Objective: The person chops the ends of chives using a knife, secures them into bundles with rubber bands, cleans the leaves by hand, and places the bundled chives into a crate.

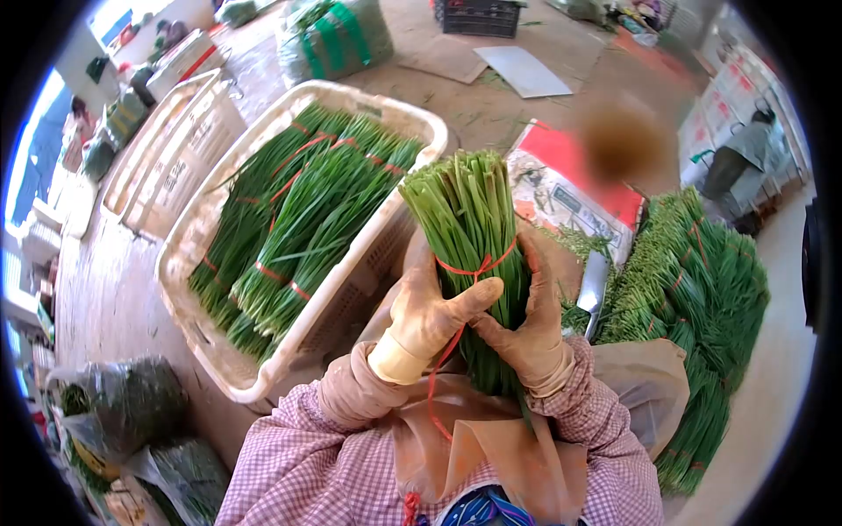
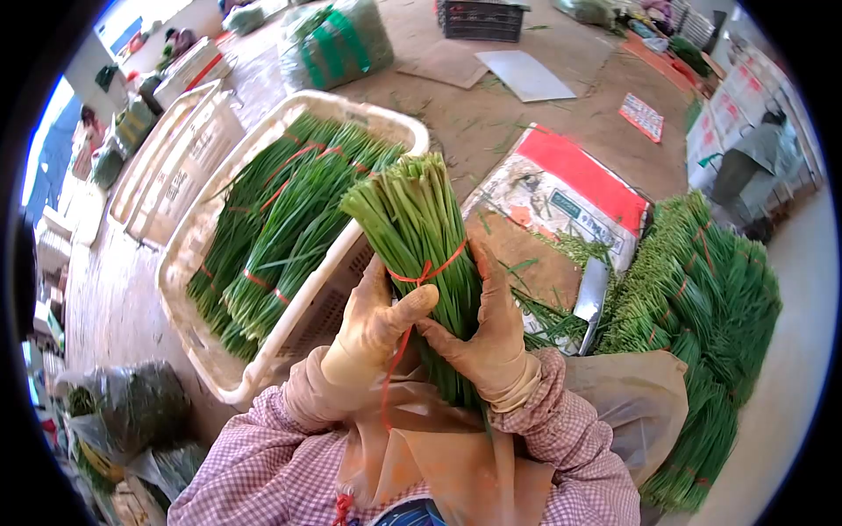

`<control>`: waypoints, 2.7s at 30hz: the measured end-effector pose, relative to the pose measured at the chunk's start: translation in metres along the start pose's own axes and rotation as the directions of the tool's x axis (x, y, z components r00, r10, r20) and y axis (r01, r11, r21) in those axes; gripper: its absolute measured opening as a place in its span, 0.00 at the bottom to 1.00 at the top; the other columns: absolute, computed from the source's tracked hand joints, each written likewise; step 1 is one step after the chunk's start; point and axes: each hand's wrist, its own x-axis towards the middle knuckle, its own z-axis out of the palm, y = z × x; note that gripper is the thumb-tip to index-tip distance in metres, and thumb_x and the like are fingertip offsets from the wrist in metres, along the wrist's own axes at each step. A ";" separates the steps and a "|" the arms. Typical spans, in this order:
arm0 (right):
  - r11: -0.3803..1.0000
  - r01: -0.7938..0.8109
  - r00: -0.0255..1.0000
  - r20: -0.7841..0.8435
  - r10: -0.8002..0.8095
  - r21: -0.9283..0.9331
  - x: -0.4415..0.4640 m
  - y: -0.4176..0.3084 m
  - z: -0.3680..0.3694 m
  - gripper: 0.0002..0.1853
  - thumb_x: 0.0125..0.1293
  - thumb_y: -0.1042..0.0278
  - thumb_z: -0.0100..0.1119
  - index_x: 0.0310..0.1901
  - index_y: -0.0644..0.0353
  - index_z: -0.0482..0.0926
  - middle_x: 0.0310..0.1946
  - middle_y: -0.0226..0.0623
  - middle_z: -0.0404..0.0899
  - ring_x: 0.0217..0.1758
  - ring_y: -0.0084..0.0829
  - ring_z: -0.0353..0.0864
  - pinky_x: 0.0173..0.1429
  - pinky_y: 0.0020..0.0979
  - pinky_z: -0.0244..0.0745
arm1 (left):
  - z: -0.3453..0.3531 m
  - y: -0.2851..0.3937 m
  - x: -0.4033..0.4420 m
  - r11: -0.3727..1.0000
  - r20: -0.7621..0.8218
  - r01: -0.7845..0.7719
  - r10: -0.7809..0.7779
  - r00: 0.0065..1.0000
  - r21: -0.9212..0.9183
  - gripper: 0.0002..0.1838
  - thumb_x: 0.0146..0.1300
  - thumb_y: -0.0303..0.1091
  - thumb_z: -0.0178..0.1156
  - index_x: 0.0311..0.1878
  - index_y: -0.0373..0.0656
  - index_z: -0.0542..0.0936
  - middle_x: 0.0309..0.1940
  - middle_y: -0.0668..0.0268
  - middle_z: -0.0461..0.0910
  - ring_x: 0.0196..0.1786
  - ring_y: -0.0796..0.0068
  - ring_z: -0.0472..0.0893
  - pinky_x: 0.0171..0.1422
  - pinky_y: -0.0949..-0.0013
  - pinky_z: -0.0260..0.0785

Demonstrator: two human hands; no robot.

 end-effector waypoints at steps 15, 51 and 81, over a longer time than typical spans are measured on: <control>0.806 0.163 0.834 -0.358 -0.421 -0.569 0.003 -0.014 -0.122 0.19 0.62 0.75 0.64 0.56 0.58 0.78 0.41 0.43 0.80 0.40 0.36 0.83 0.42 0.28 0.78 | 0.089 -0.042 0.070 0.968 0.207 -0.250 0.250 0.946 -0.026 0.42 0.46 0.25 0.77 0.64 0.39 0.65 0.57 0.60 0.78 0.58 0.69 0.79 0.63 0.65 0.72; 0.948 -0.316 0.890 -0.333 0.310 0.037 -0.023 0.054 -0.045 0.56 0.45 0.64 0.80 0.72 0.63 0.52 0.62 0.49 0.73 0.60 0.44 0.79 0.60 0.35 0.77 | 0.060 -0.054 0.070 0.940 0.412 0.133 0.009 0.911 -0.315 0.47 0.48 0.34 0.78 0.70 0.37 0.62 0.57 0.62 0.77 0.59 0.68 0.76 0.67 0.62 0.66; 0.917 -0.399 0.825 -0.428 0.368 0.020 -0.071 0.019 -0.204 0.12 0.70 0.63 0.60 0.44 0.65 0.81 0.35 0.35 0.84 0.36 0.24 0.79 0.46 0.27 0.76 | 0.011 -0.055 0.115 0.667 -0.016 0.003 -0.022 1.000 -0.745 0.31 0.60 0.50 0.65 0.61 0.39 0.75 0.53 0.54 0.81 0.54 0.53 0.80 0.62 0.46 0.73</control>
